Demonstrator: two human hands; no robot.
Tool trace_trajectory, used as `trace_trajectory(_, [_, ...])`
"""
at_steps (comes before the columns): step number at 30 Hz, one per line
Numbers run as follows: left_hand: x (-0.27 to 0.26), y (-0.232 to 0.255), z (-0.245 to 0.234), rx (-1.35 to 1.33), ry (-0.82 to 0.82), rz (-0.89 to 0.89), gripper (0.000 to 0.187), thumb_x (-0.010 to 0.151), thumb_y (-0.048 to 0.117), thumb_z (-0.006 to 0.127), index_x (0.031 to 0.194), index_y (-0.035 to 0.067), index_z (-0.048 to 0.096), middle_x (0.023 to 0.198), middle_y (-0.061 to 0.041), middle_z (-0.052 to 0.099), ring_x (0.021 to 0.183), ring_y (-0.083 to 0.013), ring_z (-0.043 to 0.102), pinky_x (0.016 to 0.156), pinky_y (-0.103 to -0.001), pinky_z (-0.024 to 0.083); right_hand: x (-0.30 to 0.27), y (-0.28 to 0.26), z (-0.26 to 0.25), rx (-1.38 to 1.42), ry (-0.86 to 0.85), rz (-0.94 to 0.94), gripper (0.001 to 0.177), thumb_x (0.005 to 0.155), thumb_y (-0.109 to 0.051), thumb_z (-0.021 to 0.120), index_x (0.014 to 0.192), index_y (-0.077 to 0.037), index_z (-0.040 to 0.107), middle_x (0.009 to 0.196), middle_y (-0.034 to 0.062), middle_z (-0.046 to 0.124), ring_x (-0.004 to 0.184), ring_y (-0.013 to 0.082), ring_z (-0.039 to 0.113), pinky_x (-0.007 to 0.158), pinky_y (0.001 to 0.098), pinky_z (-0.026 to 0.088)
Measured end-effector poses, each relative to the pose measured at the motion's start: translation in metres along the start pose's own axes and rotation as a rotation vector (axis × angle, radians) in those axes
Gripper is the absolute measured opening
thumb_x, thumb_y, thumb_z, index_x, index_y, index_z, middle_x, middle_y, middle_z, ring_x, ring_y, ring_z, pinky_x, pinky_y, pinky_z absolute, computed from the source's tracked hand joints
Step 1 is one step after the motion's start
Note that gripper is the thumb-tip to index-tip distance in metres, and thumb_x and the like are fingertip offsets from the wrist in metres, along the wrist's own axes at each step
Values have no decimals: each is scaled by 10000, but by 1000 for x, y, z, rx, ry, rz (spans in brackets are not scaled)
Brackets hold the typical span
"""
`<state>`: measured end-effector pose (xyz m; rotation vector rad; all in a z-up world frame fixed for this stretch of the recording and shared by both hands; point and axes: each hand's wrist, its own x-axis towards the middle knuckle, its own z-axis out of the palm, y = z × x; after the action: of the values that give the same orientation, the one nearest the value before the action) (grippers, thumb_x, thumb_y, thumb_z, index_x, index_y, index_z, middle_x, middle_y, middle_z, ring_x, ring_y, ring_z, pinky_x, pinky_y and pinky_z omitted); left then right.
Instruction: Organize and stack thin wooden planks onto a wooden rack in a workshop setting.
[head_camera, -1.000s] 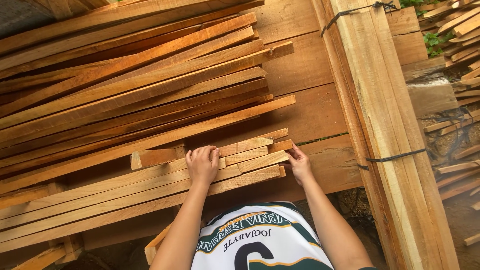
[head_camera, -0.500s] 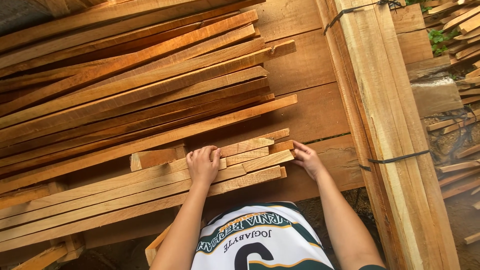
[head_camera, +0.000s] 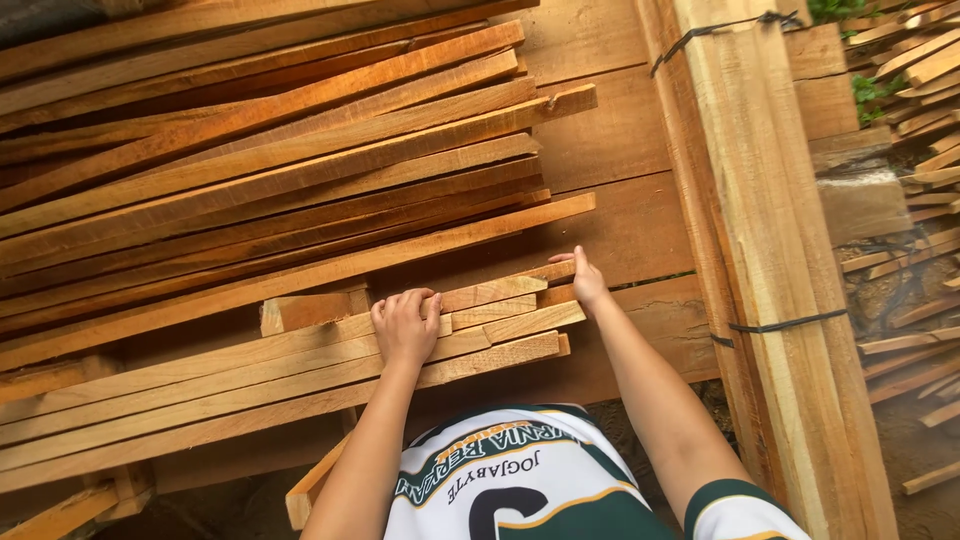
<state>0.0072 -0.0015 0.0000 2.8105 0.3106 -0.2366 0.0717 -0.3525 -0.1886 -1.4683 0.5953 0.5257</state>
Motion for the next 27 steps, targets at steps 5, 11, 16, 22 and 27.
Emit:
trace_trajectory(5, [-1,-6,9,-38,16,-7,348,1030,602,496,1097,331,703,1135,135,717,1192,-121,611,1159,-456,298,-94,-78,0,129,34,10,865,1038,-755,170,1422,-95,577,1497,295,461,1434,444,356,1200,519,253])
trace_trajectory(11, [-27,0,-9,-116,140,7,360,1035,518,551,1213,225,661,1281,22,666,1333,-234,514,1204,-548,227,-201,-55,28,510,210,79,982,941,-850,302,1549,-78,284,1586,217,232,1500,444,214,1235,630,147])
trace_trajectory(16, [-39,-6,-9,-86,92,12,476,1041,543,501,1352,190,567,1447,-18,549,1452,-276,377,1224,-581,169,-253,-62,69,706,-62,202,1119,860,-813,503,1628,-96,118,1650,252,106,1526,503,132,1250,621,130])
trace_trajectory(22, [-40,-23,-26,-115,-85,66,507,1055,530,476,1468,237,490,1508,27,488,1482,-234,333,1251,-555,138,-255,-62,106,688,-70,266,910,930,-267,769,1477,159,180,1544,362,157,1384,602,347,1129,726,290])
trace_trajectory(27, [-37,-25,-30,-135,-133,77,552,1044,569,477,1486,239,486,1530,27,476,1489,-223,329,1253,-557,143,-244,-46,116,743,19,179,794,873,-181,839,1421,149,368,1362,283,438,1315,474,465,1111,708,335])
